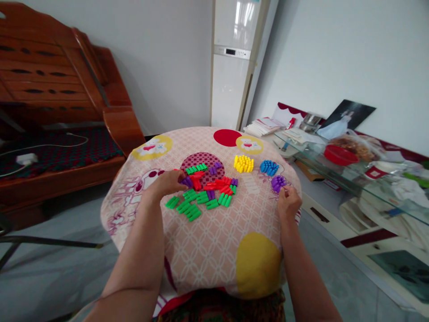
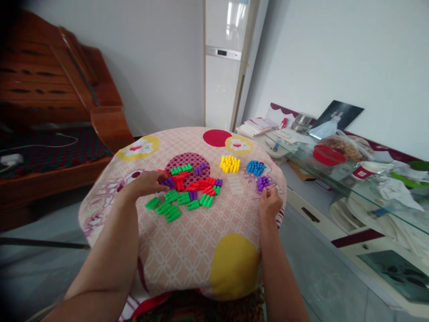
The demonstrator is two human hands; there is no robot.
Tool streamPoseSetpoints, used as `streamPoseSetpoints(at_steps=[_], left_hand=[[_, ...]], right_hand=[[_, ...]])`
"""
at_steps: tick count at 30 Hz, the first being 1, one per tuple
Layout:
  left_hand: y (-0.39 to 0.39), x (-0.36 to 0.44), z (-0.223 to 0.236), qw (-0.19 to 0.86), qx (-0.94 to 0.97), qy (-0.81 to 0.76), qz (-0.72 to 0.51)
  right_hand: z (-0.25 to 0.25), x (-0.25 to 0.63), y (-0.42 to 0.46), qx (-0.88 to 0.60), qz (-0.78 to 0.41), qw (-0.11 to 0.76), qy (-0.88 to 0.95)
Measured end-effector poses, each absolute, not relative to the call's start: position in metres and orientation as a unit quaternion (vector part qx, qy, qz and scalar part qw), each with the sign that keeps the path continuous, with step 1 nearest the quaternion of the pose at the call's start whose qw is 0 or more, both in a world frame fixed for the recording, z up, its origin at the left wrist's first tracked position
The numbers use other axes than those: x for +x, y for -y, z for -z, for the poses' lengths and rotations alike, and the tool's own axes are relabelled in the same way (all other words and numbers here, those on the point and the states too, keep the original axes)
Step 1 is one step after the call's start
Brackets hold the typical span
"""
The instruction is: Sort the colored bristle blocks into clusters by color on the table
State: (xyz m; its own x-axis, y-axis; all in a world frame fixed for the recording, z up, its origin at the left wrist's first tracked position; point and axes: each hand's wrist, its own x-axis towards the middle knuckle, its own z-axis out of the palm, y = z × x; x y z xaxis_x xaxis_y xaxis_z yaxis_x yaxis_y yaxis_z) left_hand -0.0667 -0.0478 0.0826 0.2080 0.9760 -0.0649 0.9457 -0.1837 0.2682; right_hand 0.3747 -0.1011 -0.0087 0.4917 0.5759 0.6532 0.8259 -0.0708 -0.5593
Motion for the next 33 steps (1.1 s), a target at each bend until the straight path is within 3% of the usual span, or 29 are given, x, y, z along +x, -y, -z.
streamPoseSetpoints(at_steps=[6, 14, 26, 33], left_hand=[[0.029, -0.025, -0.097, 0.15, 0.796, -0.567, -0.152], [0.006, 0.048, -0.076, 0.217, 0.832, -0.476, -0.184], [0.012, 0.041, -0.057, 0.309, 0.808, -0.439, -0.242], [0.023, 0.055, -0.068, 0.264, 0.819, -0.408, -0.306]], right_hand=[[0.01, 0.369, 0.101, -0.722, 0.127, 0.46, 0.501], [0.012, 0.364, 0.101, -0.697, 0.103, 0.458, 0.542], [0.01, 0.36, 0.104, -0.697, 0.1, 0.448, 0.55], [0.012, 0.351, 0.103, -0.67, 0.095, 0.435, 0.594]])
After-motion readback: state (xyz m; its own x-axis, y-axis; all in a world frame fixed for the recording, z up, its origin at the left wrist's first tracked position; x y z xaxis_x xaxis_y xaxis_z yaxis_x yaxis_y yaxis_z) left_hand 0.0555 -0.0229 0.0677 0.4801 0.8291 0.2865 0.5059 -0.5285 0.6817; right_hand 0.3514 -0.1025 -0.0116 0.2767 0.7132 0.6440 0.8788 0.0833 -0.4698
